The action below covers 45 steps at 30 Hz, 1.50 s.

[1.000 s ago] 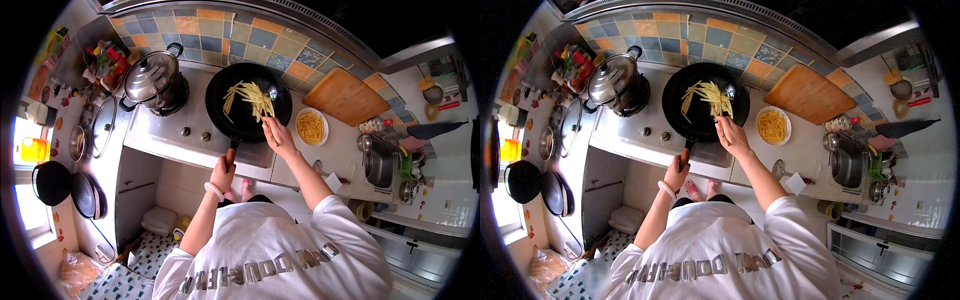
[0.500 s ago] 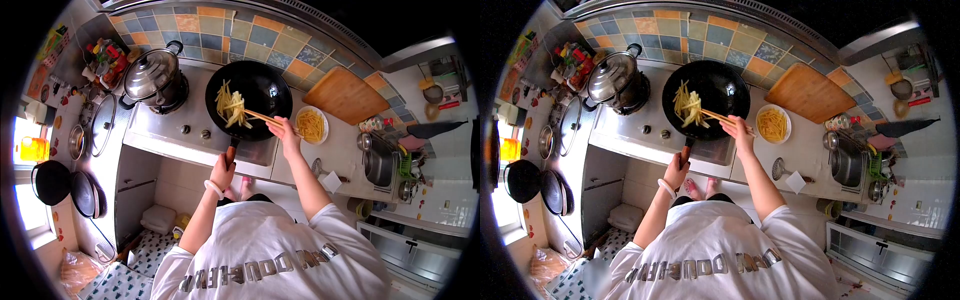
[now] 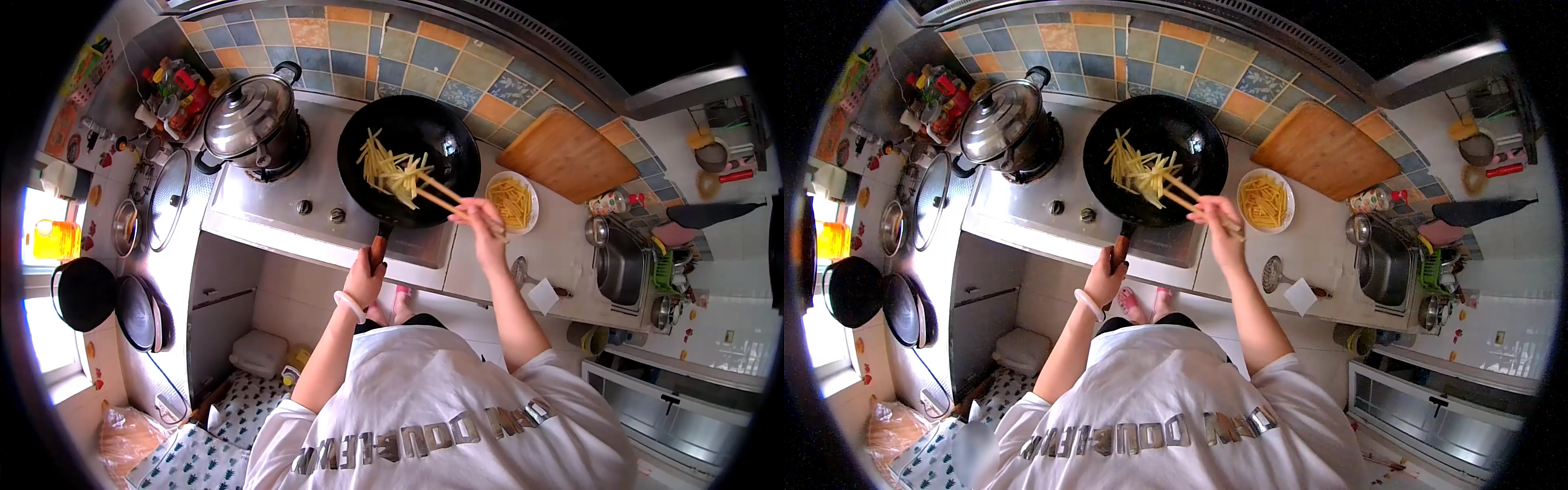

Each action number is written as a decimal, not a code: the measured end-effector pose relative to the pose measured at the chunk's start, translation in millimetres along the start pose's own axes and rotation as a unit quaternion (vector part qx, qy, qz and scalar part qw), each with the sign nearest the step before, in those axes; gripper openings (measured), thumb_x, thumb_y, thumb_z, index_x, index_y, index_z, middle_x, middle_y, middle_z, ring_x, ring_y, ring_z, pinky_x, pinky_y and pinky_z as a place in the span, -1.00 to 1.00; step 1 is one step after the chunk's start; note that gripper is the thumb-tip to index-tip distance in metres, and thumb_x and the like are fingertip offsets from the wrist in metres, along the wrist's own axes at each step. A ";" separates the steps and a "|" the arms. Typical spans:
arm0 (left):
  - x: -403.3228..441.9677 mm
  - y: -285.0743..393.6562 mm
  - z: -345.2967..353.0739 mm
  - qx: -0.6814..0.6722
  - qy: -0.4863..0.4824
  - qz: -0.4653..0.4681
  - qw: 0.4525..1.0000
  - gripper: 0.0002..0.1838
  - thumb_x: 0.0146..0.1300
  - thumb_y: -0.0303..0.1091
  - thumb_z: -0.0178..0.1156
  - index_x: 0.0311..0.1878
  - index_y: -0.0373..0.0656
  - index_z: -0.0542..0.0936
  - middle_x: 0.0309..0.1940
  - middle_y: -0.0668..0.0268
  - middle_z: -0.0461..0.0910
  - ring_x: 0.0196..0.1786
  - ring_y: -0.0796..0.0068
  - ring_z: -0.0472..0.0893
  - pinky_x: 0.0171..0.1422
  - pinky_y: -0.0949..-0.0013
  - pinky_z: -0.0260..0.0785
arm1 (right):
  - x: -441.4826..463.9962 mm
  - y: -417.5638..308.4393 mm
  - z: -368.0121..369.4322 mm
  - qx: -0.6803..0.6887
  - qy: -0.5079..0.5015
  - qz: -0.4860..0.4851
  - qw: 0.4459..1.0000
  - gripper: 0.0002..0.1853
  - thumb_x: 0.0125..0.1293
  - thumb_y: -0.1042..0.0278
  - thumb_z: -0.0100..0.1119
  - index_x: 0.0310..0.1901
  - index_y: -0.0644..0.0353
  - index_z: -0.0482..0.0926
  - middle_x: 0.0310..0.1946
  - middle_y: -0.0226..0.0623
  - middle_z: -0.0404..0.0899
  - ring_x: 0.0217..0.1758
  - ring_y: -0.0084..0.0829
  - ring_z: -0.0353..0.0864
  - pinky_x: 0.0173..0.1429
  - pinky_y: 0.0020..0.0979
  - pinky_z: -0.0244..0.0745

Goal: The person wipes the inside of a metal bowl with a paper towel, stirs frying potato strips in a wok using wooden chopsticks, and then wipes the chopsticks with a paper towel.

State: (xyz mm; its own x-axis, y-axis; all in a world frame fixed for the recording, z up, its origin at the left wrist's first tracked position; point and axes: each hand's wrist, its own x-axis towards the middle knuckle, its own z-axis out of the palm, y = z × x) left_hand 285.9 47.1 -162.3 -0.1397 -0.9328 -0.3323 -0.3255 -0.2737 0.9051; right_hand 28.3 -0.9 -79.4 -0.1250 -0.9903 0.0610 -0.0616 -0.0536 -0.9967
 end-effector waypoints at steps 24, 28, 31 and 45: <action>4.5 -9.1 -1.1 -0.001 -0.028 -0.021 0.999 -0.53 0.23 -0.34 0.19 0.16 -0.33 0.36 -0.04 -0.20 0.56 0.08 -0.17 0.55 0.17 0.09 0.38 | 20.1 35.9 3.3 -0.022 0.036 -0.027 0.999 -0.79 0.50 0.34 0.01 -0.07 0.33 0.52 -0.26 -0.21 0.65 -0.20 -0.44 0.71 -0.11 -0.51 0.57; 4.2 -9.2 -1.2 -0.010 -0.022 -0.025 0.999 -0.53 0.23 -0.34 0.19 0.16 -0.32 0.37 -0.04 -0.20 0.56 0.09 -0.17 0.54 0.17 0.10 0.38 | 21.8 11.6 -6.1 -0.024 0.074 -0.008 0.997 -0.83 0.48 0.41 -0.01 -0.12 0.33 0.53 -0.33 -0.24 0.63 -0.28 -0.45 0.72 -0.20 -0.52 0.57; 5.5 -12.5 -0.4 -0.013 -0.023 -0.025 0.999 -0.53 0.23 -0.33 0.19 0.16 -0.32 0.37 -0.04 -0.20 0.56 0.08 -0.16 0.55 0.16 0.10 0.38 | 22.3 1.5 7.3 -0.005 0.070 -0.017 0.997 -0.82 0.48 0.40 -0.01 -0.12 0.35 0.53 -0.36 -0.23 0.64 -0.30 -0.43 0.73 -0.21 -0.53 0.58; 3.5 -9.7 0.2 -0.014 -0.014 -0.023 1.000 -0.55 0.22 -0.33 0.19 0.14 -0.31 0.39 -0.07 -0.18 0.57 0.04 -0.16 0.57 0.13 0.10 0.39 | 36.6 37.5 13.8 -0.033 0.064 -0.045 0.996 -0.76 0.50 0.32 0.01 -0.09 0.36 0.54 -0.27 -0.24 0.66 -0.20 -0.43 0.72 -0.11 -0.50 0.58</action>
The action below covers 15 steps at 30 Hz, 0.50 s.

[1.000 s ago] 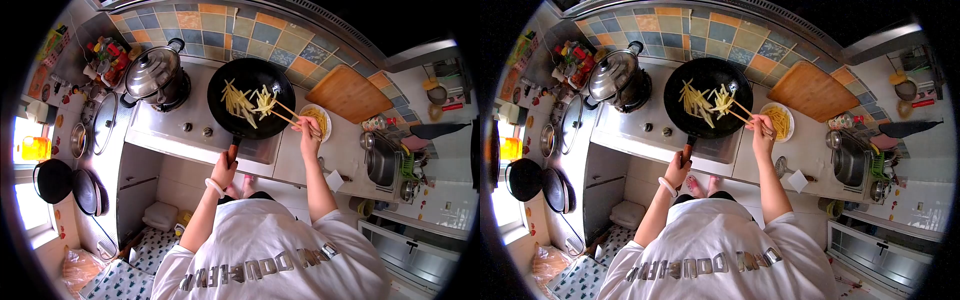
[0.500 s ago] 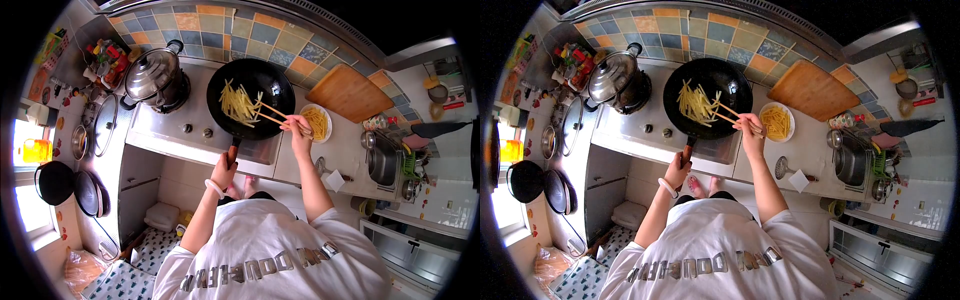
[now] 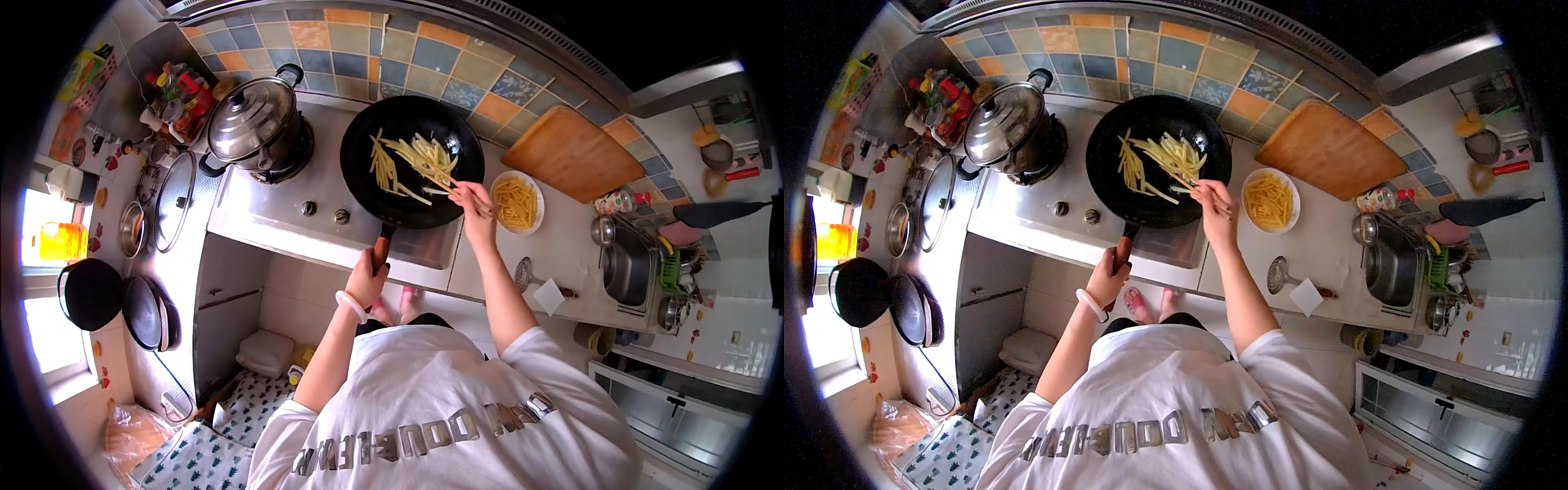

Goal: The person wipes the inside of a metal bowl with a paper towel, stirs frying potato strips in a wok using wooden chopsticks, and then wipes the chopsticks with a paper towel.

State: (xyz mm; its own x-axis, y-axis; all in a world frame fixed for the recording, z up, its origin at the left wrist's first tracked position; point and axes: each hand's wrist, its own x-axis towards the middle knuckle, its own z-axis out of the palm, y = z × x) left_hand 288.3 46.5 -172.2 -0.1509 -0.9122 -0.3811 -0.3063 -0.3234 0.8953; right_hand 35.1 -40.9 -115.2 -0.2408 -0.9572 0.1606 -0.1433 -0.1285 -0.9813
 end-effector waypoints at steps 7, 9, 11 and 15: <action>-0.1 4.0 -1.5 0.013 -0.008 0.000 1.000 -0.52 0.23 -0.32 0.18 0.17 -0.31 0.37 -0.05 -0.18 0.57 0.05 -0.17 0.56 0.14 0.09 0.39 | -12.5 -8.4 -18.5 0.004 -0.044 0.040 0.998 -0.77 0.50 0.32 0.00 -0.09 0.34 0.53 -0.32 -0.24 0.64 -0.26 -0.43 0.72 -0.16 -0.52 0.61; -0.6 5.4 -2.0 0.013 -0.010 -0.004 1.000 -0.51 0.23 -0.30 0.18 0.19 -0.30 0.36 -0.05 -0.18 0.57 0.05 -0.17 0.56 0.15 0.09 0.39 | -9.6 -18.4 -25.5 -0.001 -0.006 0.045 0.999 -0.74 0.51 0.27 -0.01 -0.11 0.34 0.53 -0.33 -0.22 0.64 -0.29 -0.40 0.72 -0.14 -0.48 0.61; -1.4 3.9 -1.8 0.013 -0.009 -0.005 1.000 -0.50 0.23 -0.30 0.18 0.19 -0.30 0.36 -0.04 -0.18 0.57 0.06 -0.16 0.56 0.16 0.09 0.39 | -4.2 -23.4 -14.4 0.036 0.004 0.032 0.999 -0.72 0.51 0.26 -0.01 -0.10 0.36 0.53 -0.30 -0.20 0.65 -0.28 -0.39 0.73 -0.15 -0.48 0.61; -0.9 1.7 -1.1 0.013 -0.006 -0.005 1.000 -0.50 0.23 -0.30 0.19 0.19 -0.29 0.36 -0.04 -0.18 0.57 0.07 -0.16 0.56 0.16 0.10 0.38 | -1.7 -11.8 14.6 -0.032 0.005 0.015 0.999 -0.72 0.48 0.26 0.06 -0.16 0.38 0.57 -0.29 -0.23 0.69 -0.21 -0.42 0.74 -0.14 -0.51 0.59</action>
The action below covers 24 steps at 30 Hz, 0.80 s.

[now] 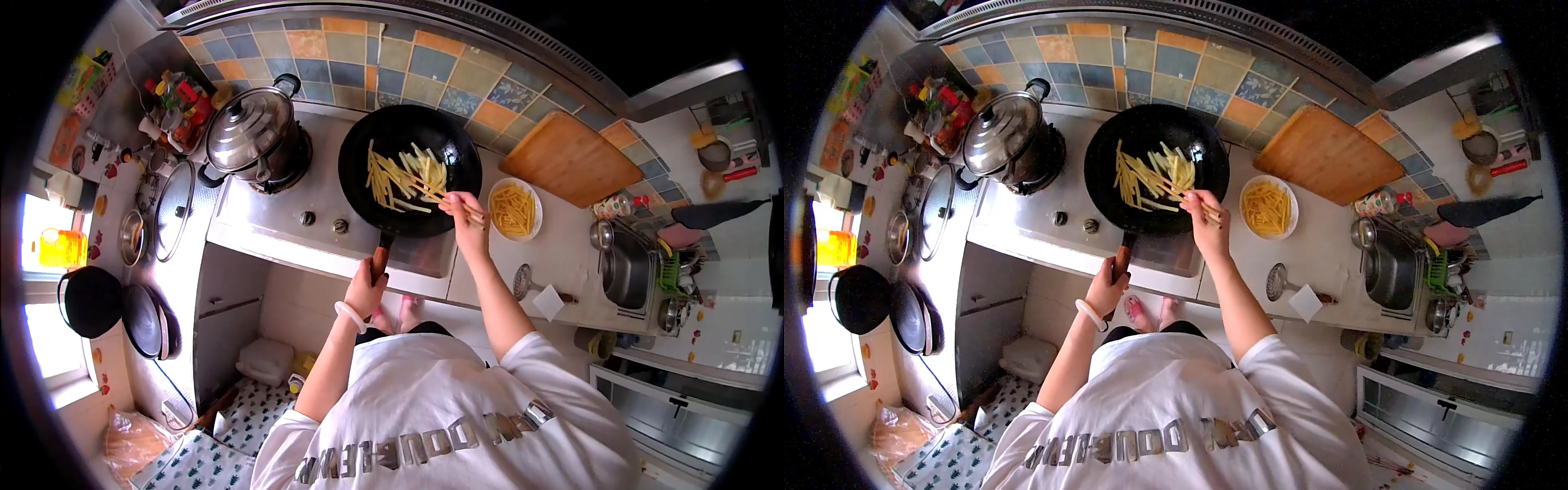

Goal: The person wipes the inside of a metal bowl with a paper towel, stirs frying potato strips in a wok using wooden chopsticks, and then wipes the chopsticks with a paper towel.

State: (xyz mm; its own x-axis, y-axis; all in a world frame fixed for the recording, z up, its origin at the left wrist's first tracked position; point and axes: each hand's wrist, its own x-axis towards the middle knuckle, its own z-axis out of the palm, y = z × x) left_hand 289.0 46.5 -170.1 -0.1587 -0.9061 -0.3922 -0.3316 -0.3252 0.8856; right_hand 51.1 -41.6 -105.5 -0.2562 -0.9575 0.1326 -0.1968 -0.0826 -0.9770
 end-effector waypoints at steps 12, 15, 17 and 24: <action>-1.4 0.0 0.5 0.001 0.009 0.016 1.000 -0.53 0.25 -0.36 0.18 0.20 -0.29 0.36 -0.14 -0.06 0.57 -0.07 0.03 0.56 0.03 0.18 0.41 | -6.8 4.7 -1.0 0.006 -0.055 0.001 0.998 -0.75 0.50 0.26 0.03 -0.12 0.32 0.53 -0.31 -0.27 0.67 -0.25 -0.46 0.72 -0.16 -0.52 0.61; -0.4 -4.5 1.8 0.007 0.014 0.034 0.999 -0.56 0.28 -0.40 0.15 0.20 -0.29 0.36 -0.19 0.06 0.57 -0.19 0.24 0.58 -0.08 0.26 0.44 | 0.1 15.0 -29.4 0.007 -0.028 0.025 0.999 -0.74 0.50 0.25 0.02 -0.14 0.31 0.54 -0.35 -0.27 0.66 -0.33 -0.50 0.71 -0.23 -0.54 0.60; 0.7 -9.7 4.7 0.019 0.022 0.050 0.998 -0.59 0.31 -0.44 0.13 0.20 -0.30 0.35 -0.26 0.19 0.57 -0.32 0.45 0.59 -0.19 0.34 0.47 | 7.0 13.0 -34.7 0.005 0.010 0.021 1.000 -0.72 0.50 0.23 0.03 -0.14 0.33 0.55 -0.35 -0.27 0.66 -0.33 -0.51 0.70 -0.21 -0.54 0.60; 1.2 -7.4 3.3 0.024 0.018 0.044 0.999 -0.56 0.32 -0.43 0.14 0.23 -0.30 0.33 -0.28 0.19 0.57 -0.31 0.45 0.59 -0.18 0.35 0.47 | -1.6 -1.6 -12.9 0.028 -0.033 0.024 0.999 -0.71 0.49 0.23 0.04 -0.12 0.35 0.57 -0.27 -0.26 0.68 -0.21 -0.46 0.72 -0.12 -0.50 0.59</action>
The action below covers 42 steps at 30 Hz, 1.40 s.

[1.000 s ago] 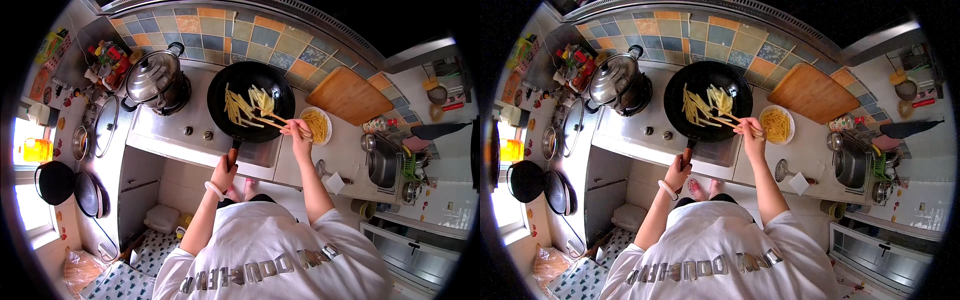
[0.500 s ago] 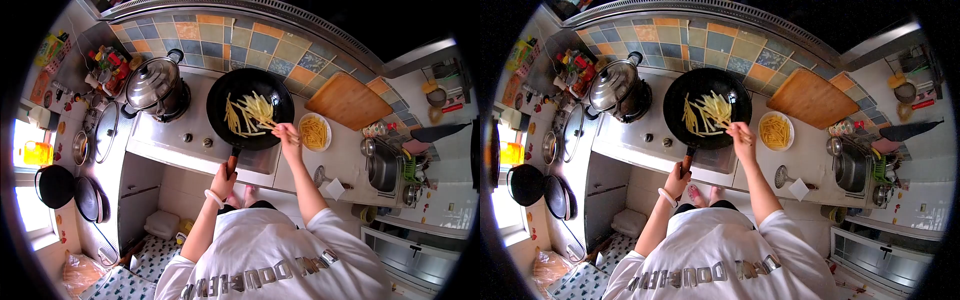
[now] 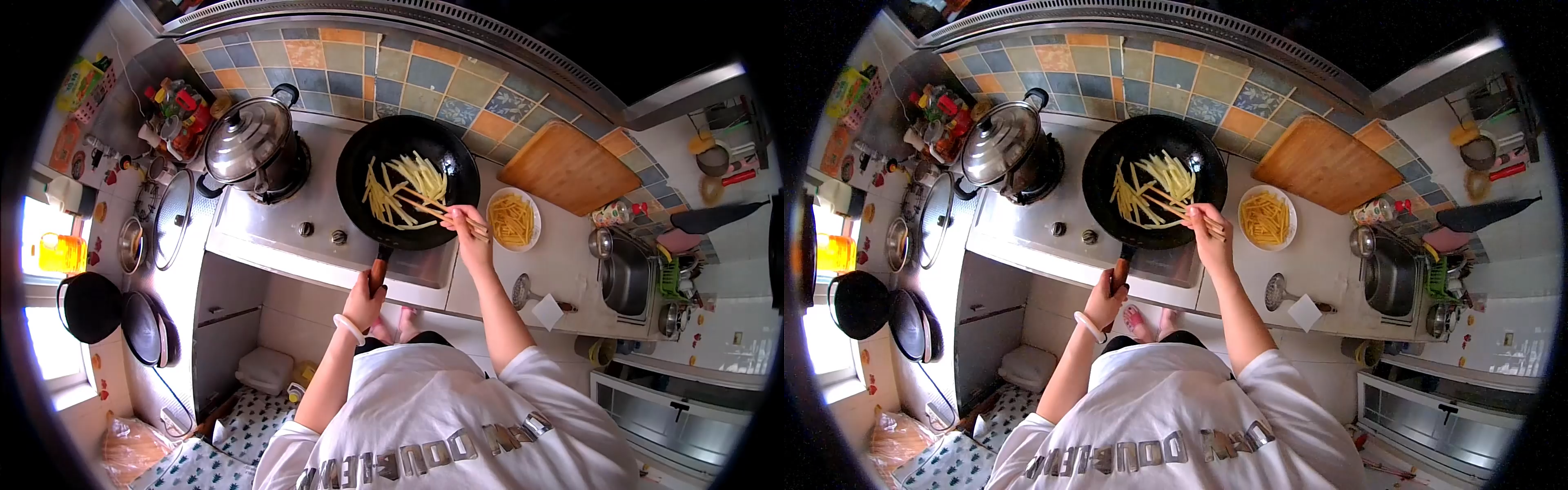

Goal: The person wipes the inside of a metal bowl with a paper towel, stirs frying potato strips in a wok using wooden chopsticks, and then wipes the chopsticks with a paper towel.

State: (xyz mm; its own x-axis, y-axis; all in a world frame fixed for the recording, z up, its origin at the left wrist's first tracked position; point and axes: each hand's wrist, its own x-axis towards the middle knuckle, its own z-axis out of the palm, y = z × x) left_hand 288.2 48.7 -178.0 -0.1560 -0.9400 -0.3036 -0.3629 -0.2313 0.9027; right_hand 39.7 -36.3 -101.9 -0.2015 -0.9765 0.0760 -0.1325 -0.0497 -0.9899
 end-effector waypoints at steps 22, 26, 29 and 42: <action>-1.0 2.7 -0.5 0.004 0.007 0.010 1.000 -0.55 0.30 -0.38 0.17 0.21 -0.28 0.34 -0.30 0.18 0.58 -0.34 0.44 0.60 -0.22 0.35 0.47 | 4.6 4.4 33.7 0.006 -0.023 -0.027 0.999 -0.70 0.48 0.22 0.07 -0.13 0.36 0.57 -0.34 -0.27 0.67 -0.30 -0.50 0.70 -0.19 -0.50 0.58; -2.4 12.1 -2.3 -0.039 -0.006 -0.043 0.998 -0.53 0.24 -0.35 0.19 0.18 -0.29 0.37 -0.09 -0.14 0.58 0.02 -0.13 0.57 0.12 0.12 0.39 | 9.5 4.5 15.3 -0.005 0.032 -0.038 0.999 -0.71 0.47 0.24 0.07 -0.16 0.36 0.59 -0.38 -0.30 0.66 -0.33 -0.53 0.68 -0.22 -0.51 0.58; -1.2 7.1 -0.6 -0.026 0.002 -0.021 0.999 -0.55 0.25 -0.36 0.19 0.17 -0.29 0.37 -0.18 -0.05 0.58 -0.11 0.05 0.59 0.00 0.19 0.42 | 4.1 -0.1 8.8 -0.028 0.011 -0.020 0.999 -0.72 0.47 0.24 0.08 -0.16 0.35 0.59 -0.37 -0.31 0.66 -0.37 -0.55 0.68 -0.26 -0.54 0.57; -1.9 13.3 -5.2 -0.028 -0.018 -0.048 0.998 -0.51 0.23 -0.32 0.19 0.19 -0.30 0.37 -0.07 -0.17 0.58 0.04 -0.13 0.58 0.13 0.11 0.40 | -14.8 -36.3 -7.3 -0.022 0.063 -0.008 0.998 -0.73 0.48 0.28 0.06 -0.26 0.34 0.57 -0.48 -0.32 0.60 -0.55 -0.61 0.60 -0.42 -0.60 0.51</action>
State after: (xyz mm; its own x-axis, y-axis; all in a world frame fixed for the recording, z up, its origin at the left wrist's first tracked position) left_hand 288.4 46.2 -163.8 -0.1555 -0.9033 -0.3999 -0.3252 -0.3354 0.8842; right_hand 40.4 -18.5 -66.3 -0.3190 -0.9415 0.1087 -0.1781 -0.0531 -0.9826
